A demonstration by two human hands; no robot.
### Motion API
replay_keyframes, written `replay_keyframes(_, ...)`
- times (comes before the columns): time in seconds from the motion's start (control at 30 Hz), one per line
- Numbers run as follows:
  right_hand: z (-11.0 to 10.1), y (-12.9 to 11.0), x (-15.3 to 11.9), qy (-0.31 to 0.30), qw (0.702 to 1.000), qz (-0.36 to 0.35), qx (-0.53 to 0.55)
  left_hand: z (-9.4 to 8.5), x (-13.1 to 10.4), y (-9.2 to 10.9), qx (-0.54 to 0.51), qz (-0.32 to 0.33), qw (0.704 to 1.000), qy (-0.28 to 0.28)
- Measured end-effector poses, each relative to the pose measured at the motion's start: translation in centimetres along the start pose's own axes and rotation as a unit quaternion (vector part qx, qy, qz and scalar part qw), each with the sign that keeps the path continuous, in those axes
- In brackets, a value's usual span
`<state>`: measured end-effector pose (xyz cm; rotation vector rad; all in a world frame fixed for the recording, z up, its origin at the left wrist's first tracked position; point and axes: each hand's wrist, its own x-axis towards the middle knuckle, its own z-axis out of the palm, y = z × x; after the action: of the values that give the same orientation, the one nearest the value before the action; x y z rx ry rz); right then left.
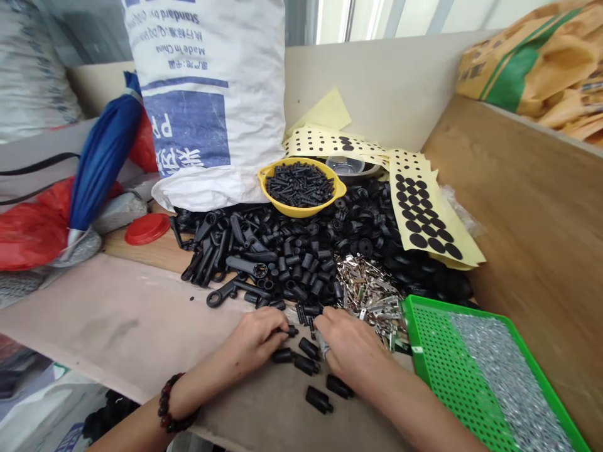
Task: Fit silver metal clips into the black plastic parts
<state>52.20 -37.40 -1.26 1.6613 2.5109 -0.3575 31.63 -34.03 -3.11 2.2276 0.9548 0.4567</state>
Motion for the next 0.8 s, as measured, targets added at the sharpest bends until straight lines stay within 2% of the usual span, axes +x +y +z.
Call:
replay_keyframes(0.2,-1.3,-2.0,2.0,-0.033,0.998,0.022,-0.04,-0.6,0.1,0.1,0.003,0.0,1.0,-0.025)
replay_keyframes(0.4,-1.6,-2.5,2.8,-0.028,0.997,0.022,-0.069,-1.1,0.2,0.3,-0.015,-0.008,1.0,-0.004)
replay_keyframes(0.57,-1.3,-2.8,3.4,-0.015,0.996,0.023,-0.084,-1.5,0.1,-0.3,-0.014,-0.016,0.998,0.052)
replay_keyframes(0.8,-1.4,-3.1,4.7,-0.002,0.996,-0.006,-0.086,-1.4,0.3,-0.9,-0.016,-0.021,0.997,0.069)
